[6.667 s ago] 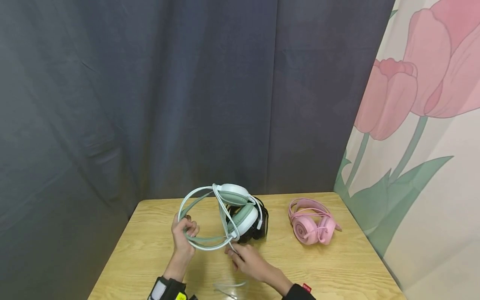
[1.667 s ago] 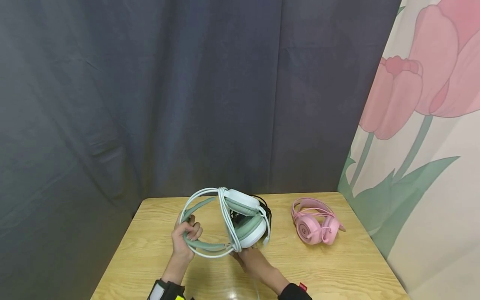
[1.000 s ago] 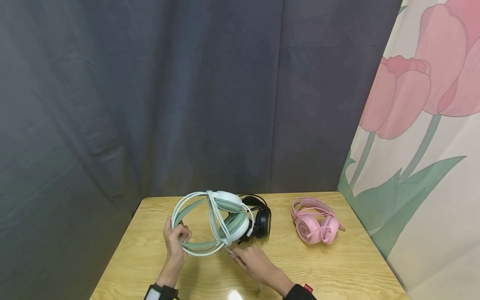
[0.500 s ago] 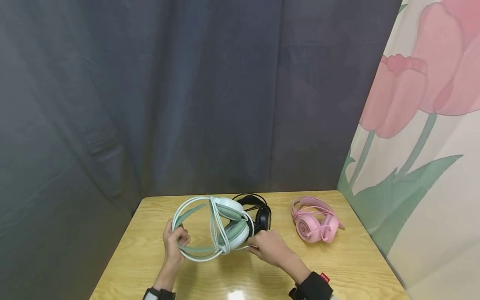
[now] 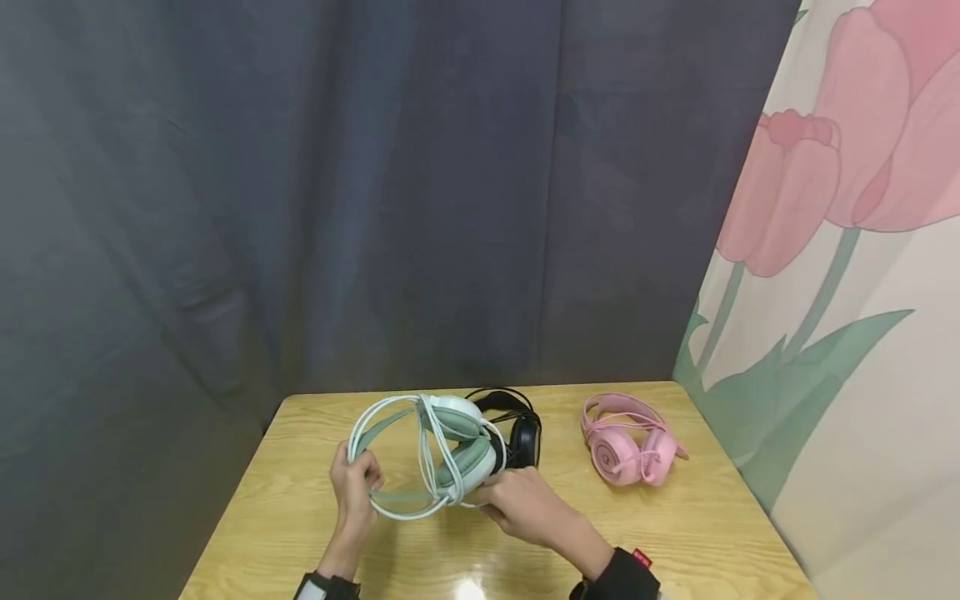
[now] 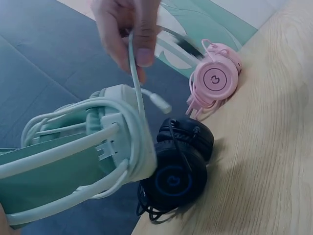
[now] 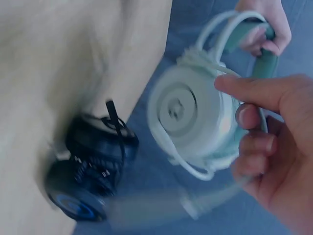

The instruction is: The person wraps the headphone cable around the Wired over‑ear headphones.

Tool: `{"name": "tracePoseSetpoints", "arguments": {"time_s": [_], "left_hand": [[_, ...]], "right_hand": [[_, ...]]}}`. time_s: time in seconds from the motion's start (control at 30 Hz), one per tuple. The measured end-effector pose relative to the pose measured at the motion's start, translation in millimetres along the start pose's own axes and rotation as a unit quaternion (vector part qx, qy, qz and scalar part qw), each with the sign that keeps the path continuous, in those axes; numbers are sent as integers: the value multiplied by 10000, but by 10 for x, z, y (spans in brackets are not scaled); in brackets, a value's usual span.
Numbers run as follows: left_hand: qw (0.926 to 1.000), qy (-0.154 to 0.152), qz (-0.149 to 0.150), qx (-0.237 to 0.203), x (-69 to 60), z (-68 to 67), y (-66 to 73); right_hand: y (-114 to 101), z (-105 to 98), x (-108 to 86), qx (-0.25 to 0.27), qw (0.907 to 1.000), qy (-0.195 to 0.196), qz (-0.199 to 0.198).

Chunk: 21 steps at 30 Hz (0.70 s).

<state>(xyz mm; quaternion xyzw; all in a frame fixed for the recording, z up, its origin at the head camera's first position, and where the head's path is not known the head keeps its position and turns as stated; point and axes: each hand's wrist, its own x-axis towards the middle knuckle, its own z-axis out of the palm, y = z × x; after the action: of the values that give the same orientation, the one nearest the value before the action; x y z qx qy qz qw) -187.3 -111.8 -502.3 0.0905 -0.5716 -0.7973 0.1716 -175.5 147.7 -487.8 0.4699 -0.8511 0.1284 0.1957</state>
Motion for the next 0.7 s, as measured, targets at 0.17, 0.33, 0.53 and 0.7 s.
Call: {"name": "tracePoseSetpoints", "arguments": {"time_s": [0.17,0.33,0.53,0.7], "left_hand": [[9983,-306,-255,420,-13,-25,-10],[9929,-713,-426,857,-7,-44,-25],[9828,-1568,-587,783,-6,-44,-65],[9648,-2534,-629,304,-23,-11,-93]], "right_hand": [[103,-146,8,-1024,9938,134,401],[168,-312,25,-683,9970,156,337],[172,-340,144,-255,9975,345,-560],[181,-193,233,-495,9907,971,-817]]}}
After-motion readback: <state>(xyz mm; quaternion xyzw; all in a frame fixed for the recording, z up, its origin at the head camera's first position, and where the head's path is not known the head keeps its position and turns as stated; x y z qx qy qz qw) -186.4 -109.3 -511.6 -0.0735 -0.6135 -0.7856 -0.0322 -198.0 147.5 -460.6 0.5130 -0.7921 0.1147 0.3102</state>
